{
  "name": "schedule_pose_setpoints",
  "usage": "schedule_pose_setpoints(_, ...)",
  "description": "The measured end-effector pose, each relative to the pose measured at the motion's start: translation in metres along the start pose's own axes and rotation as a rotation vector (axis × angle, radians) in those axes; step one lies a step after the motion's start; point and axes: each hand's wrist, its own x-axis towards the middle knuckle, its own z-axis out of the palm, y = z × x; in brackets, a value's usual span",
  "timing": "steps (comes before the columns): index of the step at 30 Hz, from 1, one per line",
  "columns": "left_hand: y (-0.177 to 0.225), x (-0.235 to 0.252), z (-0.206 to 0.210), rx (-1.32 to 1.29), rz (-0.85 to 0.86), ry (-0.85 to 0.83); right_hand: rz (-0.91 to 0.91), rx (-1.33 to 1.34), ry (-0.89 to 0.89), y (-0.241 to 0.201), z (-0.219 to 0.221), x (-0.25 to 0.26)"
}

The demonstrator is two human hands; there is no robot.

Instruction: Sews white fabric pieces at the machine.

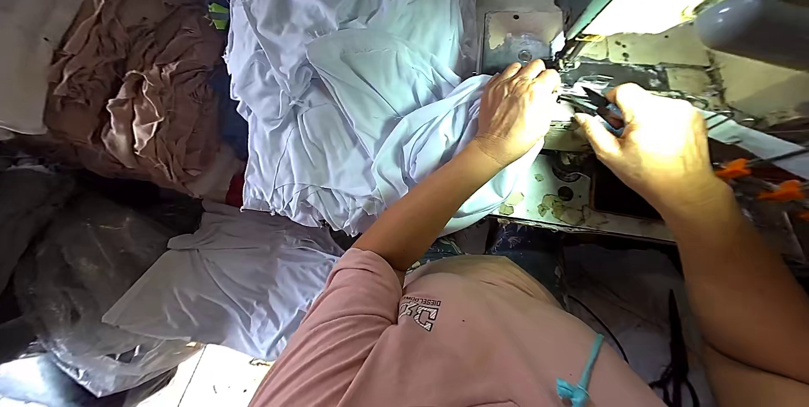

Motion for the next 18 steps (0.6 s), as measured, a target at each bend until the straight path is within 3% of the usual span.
schedule_pose_setpoints(3, 0.004, 0.004, 0.002, -0.003, -0.035, 0.002, 0.010, -0.142, -0.116, -0.010, -0.004, 0.013)
schedule_pose_setpoints(6, 0.004, 0.005, 0.001, -0.010, -0.051, -0.020, -0.063, -0.259, -0.107, -0.014, -0.002, 0.019)
schedule_pose_setpoints(10, 0.005, 0.009, -0.005, -0.048, -0.081, -0.084, -0.030, -0.304, -0.248, -0.022, -0.010, 0.030)
schedule_pose_setpoints(18, 0.002, 0.015, -0.009, -0.079, -0.070, -0.143, -0.031, -0.332, -0.314, -0.024, -0.018, 0.037)
